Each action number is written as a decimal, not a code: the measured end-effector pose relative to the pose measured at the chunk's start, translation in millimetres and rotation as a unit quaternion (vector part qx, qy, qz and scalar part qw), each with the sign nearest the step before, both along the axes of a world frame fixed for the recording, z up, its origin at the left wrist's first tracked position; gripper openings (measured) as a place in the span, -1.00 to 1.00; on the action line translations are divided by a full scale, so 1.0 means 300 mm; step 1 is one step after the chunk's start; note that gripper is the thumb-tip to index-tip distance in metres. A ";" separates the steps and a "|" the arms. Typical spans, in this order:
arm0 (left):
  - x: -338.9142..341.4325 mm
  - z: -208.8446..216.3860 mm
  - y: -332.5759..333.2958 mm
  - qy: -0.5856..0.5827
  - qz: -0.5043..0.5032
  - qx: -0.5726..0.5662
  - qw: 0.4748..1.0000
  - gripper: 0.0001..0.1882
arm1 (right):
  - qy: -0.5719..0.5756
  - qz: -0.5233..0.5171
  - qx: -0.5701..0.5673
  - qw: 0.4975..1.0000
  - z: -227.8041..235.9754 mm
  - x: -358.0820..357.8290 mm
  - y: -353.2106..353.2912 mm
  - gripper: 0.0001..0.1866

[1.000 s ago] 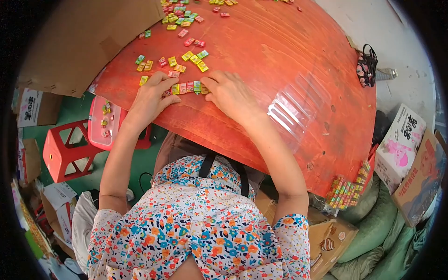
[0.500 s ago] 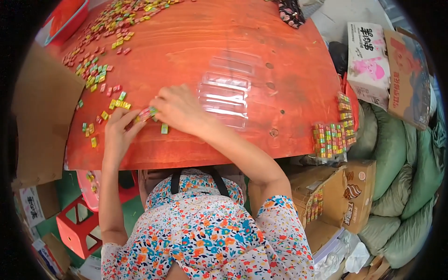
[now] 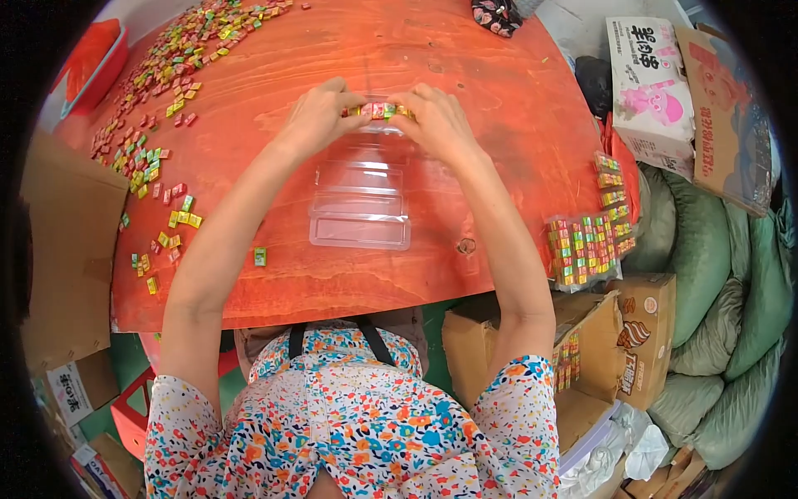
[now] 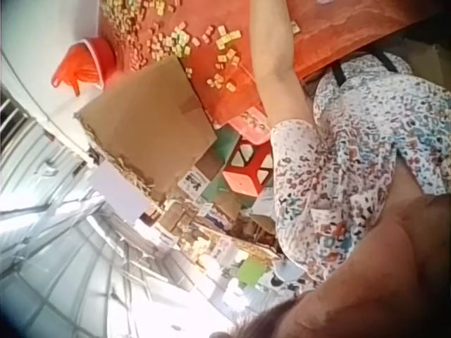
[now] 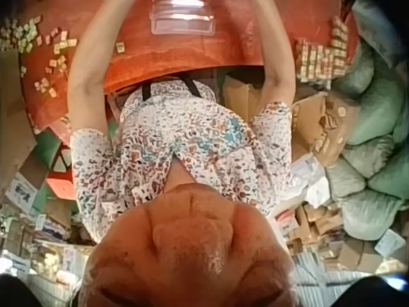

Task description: Sorting small colorful rectangular items and arranging them into clear plastic blister trays.

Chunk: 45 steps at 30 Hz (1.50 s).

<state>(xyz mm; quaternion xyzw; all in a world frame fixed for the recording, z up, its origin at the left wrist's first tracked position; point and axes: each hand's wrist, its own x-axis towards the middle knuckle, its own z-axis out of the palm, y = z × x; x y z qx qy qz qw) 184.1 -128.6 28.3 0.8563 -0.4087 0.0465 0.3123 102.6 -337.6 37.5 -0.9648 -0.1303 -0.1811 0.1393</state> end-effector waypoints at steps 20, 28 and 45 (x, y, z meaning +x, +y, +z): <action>-0.496 -0.106 0.340 0.016 -0.035 -0.015 0.999 -0.51 | 0.057 -0.048 0.087 0.993 -0.105 -0.526 0.246 -0.58; -0.545 -0.130 0.340 -0.094 -0.109 0.091 0.985 -0.01 | 0.090 0.038 -0.022 0.995 -0.156 -0.562 0.280 -0.25; -0.608 -0.202 0.294 -0.055 -0.073 0.054 0.994 -0.01 | 0.067 0.055 -0.073 0.994 -0.168 -0.593 0.270 -0.33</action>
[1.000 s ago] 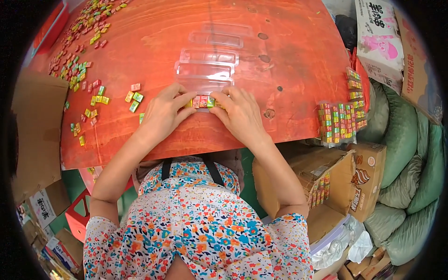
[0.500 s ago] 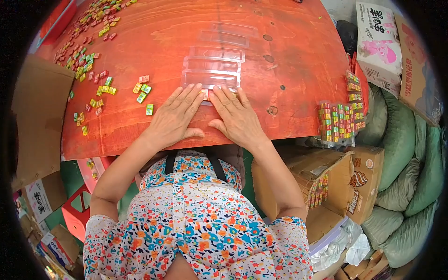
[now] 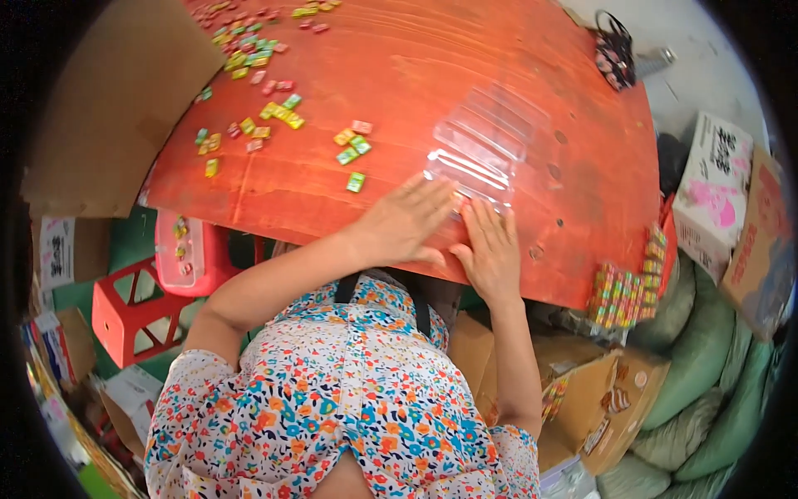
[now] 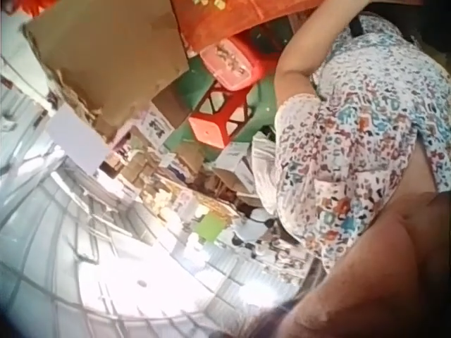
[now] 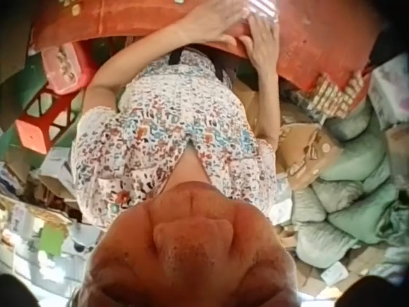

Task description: Sorting small colorful rectangular items and arranging them into clear plastic blister trays.

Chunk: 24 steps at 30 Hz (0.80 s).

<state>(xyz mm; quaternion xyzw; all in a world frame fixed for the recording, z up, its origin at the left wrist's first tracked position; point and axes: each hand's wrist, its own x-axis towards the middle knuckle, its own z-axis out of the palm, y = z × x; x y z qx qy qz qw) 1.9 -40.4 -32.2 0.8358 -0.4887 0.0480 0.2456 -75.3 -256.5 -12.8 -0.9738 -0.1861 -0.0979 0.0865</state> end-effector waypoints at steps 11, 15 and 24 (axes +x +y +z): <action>0.050 0.071 0.423 -0.076 0.274 0.013 0.959 -0.40 | 0.000 0.093 0.157 0.983 0.104 0.287 0.340 -0.59; 0.055 0.070 0.388 -0.051 0.256 -0.052 0.964 -0.50 | -0.043 0.170 0.095 0.980 0.039 0.479 0.407 -0.55; 0.011 0.031 0.271 -0.111 0.236 -0.051 0.964 -0.78 | 0.011 0.143 0.113 0.983 0.054 0.454 0.346 -0.67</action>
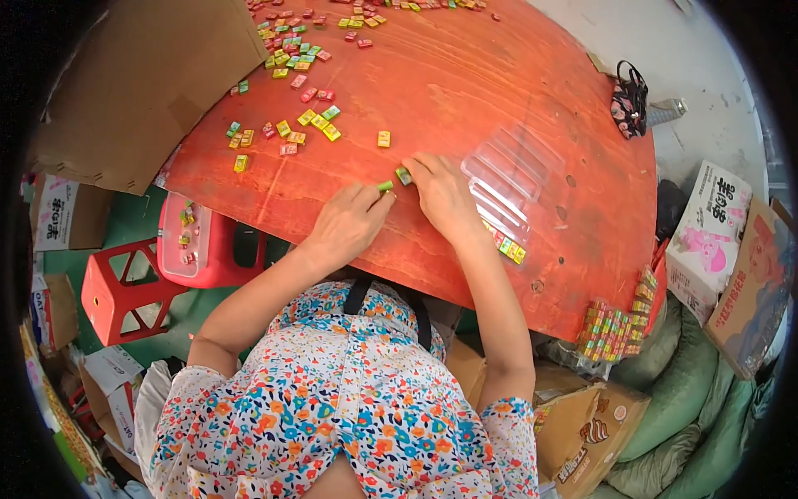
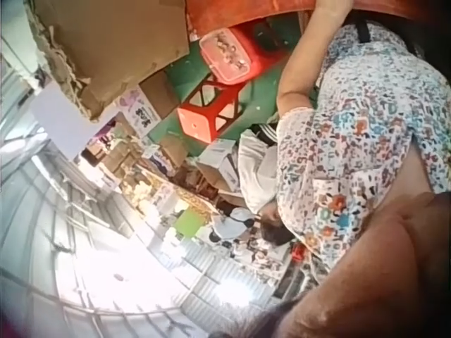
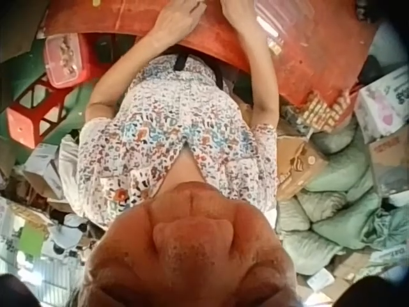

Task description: Sorting small colorful rectangular items and arranging them into clear plastic blister trays.

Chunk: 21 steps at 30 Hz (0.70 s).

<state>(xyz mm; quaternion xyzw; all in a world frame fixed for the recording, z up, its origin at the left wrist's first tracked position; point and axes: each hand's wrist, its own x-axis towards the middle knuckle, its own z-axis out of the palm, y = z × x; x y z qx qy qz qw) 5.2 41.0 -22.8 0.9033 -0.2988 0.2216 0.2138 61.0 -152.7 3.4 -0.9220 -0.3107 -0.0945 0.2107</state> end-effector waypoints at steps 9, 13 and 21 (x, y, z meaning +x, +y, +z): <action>-0.059 0.033 0.052 0.032 0.073 -0.026 0.997 -0.84 | -0.016 -0.068 0.044 0.997 -0.014 -0.156 0.035 -0.70; -0.076 0.029 0.103 0.081 0.103 -0.037 0.991 -0.72 | -0.018 -0.023 0.054 0.998 -0.031 -0.142 0.112 -0.65; 0.023 0.090 0.341 0.005 0.255 0.002 0.967 -0.23 | 0.019 0.062 0.061 0.996 0.069 0.129 0.351 -0.49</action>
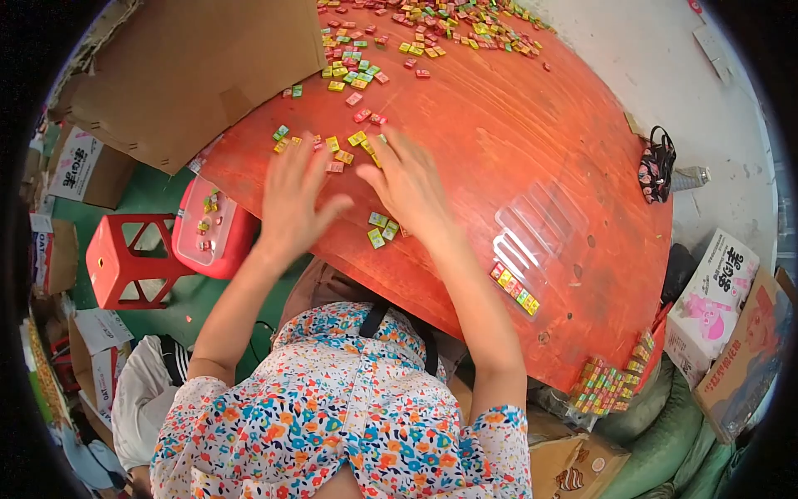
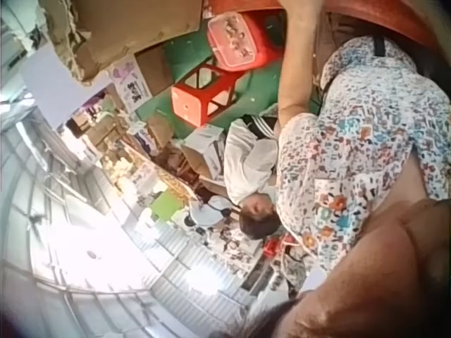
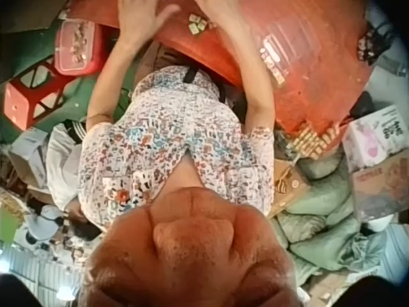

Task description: Sorting small colorful rectangular items and arranging them into clear plastic blister trays.

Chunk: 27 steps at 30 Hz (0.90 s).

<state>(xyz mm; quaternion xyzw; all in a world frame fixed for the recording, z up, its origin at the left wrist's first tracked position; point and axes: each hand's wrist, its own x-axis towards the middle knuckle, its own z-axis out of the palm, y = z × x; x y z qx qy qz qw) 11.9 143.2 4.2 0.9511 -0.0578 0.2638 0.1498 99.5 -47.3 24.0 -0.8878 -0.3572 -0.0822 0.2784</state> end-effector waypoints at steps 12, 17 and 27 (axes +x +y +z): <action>0.068 -0.131 -0.030 0.101 -0.058 0.032 0.993 0.07 | -0.026 0.068 -0.211 0.975 -0.139 0.050 -0.006 -0.39; 0.037 -0.089 -0.145 0.131 -0.129 0.003 0.983 -0.01 | 0.118 0.032 -0.124 0.985 -0.054 0.028 -0.203 -0.36; 0.220 -0.003 -0.125 0.096 -0.185 -0.149 0.967 -0.73 | -0.005 -0.036 -0.090 0.995 -0.042 0.074 -0.181 -0.68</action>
